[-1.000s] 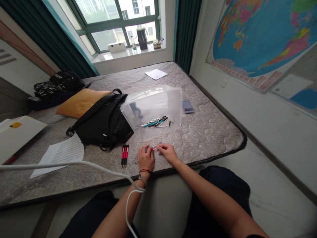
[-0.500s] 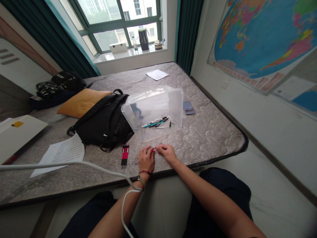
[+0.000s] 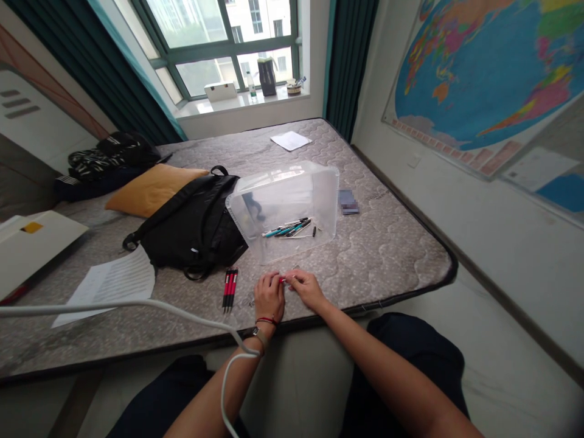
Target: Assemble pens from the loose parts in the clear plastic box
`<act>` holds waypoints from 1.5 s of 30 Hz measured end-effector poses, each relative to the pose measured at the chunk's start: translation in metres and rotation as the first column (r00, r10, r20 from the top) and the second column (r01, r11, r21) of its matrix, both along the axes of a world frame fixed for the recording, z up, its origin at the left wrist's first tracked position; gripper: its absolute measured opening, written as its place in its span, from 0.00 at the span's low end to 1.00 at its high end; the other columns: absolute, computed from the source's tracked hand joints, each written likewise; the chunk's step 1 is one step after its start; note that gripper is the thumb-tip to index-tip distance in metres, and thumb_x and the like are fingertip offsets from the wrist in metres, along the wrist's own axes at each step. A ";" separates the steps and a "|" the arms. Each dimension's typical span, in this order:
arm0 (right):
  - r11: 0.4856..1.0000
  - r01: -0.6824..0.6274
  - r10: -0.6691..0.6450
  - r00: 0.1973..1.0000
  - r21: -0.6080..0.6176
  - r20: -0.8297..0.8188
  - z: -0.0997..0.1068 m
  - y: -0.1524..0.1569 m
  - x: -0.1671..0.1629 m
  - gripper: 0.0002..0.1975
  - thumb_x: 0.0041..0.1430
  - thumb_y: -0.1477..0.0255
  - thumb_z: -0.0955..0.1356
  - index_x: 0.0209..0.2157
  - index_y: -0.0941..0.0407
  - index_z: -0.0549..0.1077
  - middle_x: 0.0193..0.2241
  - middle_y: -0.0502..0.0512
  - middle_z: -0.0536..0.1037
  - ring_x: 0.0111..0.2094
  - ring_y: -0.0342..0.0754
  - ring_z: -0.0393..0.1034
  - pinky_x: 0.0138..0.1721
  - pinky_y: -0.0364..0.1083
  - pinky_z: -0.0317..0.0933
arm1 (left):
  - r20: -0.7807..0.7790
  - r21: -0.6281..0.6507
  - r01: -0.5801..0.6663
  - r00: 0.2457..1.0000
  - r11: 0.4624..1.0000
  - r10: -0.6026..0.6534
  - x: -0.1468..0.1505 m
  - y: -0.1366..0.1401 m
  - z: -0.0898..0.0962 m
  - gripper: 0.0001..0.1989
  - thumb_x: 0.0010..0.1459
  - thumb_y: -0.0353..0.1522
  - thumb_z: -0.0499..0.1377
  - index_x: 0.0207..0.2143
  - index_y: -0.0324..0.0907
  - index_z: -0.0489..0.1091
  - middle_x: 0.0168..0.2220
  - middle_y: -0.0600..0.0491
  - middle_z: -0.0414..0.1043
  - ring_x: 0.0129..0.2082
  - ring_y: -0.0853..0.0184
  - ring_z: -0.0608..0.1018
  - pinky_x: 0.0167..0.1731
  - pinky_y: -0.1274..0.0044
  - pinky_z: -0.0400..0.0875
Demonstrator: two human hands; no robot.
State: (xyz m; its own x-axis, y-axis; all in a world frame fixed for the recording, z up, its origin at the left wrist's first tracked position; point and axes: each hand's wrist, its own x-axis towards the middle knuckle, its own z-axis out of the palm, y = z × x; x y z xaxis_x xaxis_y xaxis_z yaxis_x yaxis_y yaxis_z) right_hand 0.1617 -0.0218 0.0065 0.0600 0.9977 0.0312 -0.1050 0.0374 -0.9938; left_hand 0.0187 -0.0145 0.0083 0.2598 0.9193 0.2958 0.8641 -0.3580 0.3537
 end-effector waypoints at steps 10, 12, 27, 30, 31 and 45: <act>0.999 -0.014 0.015 1.000 -0.042 0.020 -0.014 0.006 -0.003 0.29 0.46 0.63 0.77 0.52 0.54 0.75 0.40 0.56 0.80 0.39 0.51 0.75 0.45 0.50 0.68 | -0.034 0.006 -0.018 0.999 1.000 0.019 -0.002 0.001 -0.003 0.11 0.64 0.30 0.51 0.48 0.45 0.68 0.50 0.48 0.71 0.53 0.58 0.69 0.51 0.67 0.63; 0.998 -0.027 0.024 0.999 -0.061 -0.041 -0.013 0.006 -0.003 0.28 0.46 0.63 0.77 0.49 0.56 0.75 0.38 0.57 0.81 0.38 0.51 0.76 0.45 0.51 0.68 | -0.040 0.012 -0.028 0.999 1.000 0.029 -0.002 0.001 -0.002 0.12 0.65 0.30 0.50 0.48 0.44 0.68 0.50 0.47 0.71 0.53 0.58 0.69 0.51 0.67 0.63; 0.979 0.122 -0.088 0.975 -0.165 0.204 -0.010 -0.022 0.040 0.19 0.54 0.62 0.70 0.45 0.58 0.75 0.29 0.53 0.77 0.28 0.47 0.72 0.24 0.43 0.67 | -0.006 0.026 -0.072 0.997 0.997 0.072 0.000 -0.002 0.009 0.12 0.68 0.34 0.46 0.42 0.42 0.68 0.44 0.46 0.71 0.44 0.58 0.71 0.46 0.67 0.63; 0.980 0.146 -0.068 0.881 -0.133 0.468 0.006 0.003 0.070 0.15 0.56 0.63 0.67 0.41 0.59 0.76 0.29 0.54 0.79 0.27 0.48 0.73 0.27 0.44 0.67 | 0.027 0.027 -0.068 0.997 0.997 0.067 -0.002 -0.002 0.007 0.12 0.68 0.34 0.46 0.42 0.43 0.68 0.45 0.45 0.71 0.45 0.57 0.71 0.46 0.66 0.63; 0.982 0.157 -0.072 0.816 -0.100 0.574 0.013 0.015 0.080 0.14 0.57 0.65 0.67 0.39 0.59 0.77 0.31 0.55 0.80 0.29 0.47 0.73 0.30 0.44 0.67 | 0.037 0.025 -0.067 0.997 0.997 0.066 -0.002 -0.002 0.006 0.12 0.68 0.34 0.46 0.42 0.43 0.68 0.45 0.45 0.71 0.45 0.57 0.71 0.46 0.66 0.63; 0.917 0.341 0.052 0.411 -0.206 0.910 0.047 0.158 0.098 0.11 0.51 0.74 0.72 0.39 0.58 0.77 0.42 0.63 0.79 0.49 0.56 0.71 0.49 0.46 0.61 | 0.113 0.024 -0.086 0.990 0.996 0.082 -0.005 0.000 0.001 0.11 0.67 0.34 0.49 0.43 0.43 0.70 0.45 0.45 0.71 0.46 0.57 0.71 0.47 0.66 0.63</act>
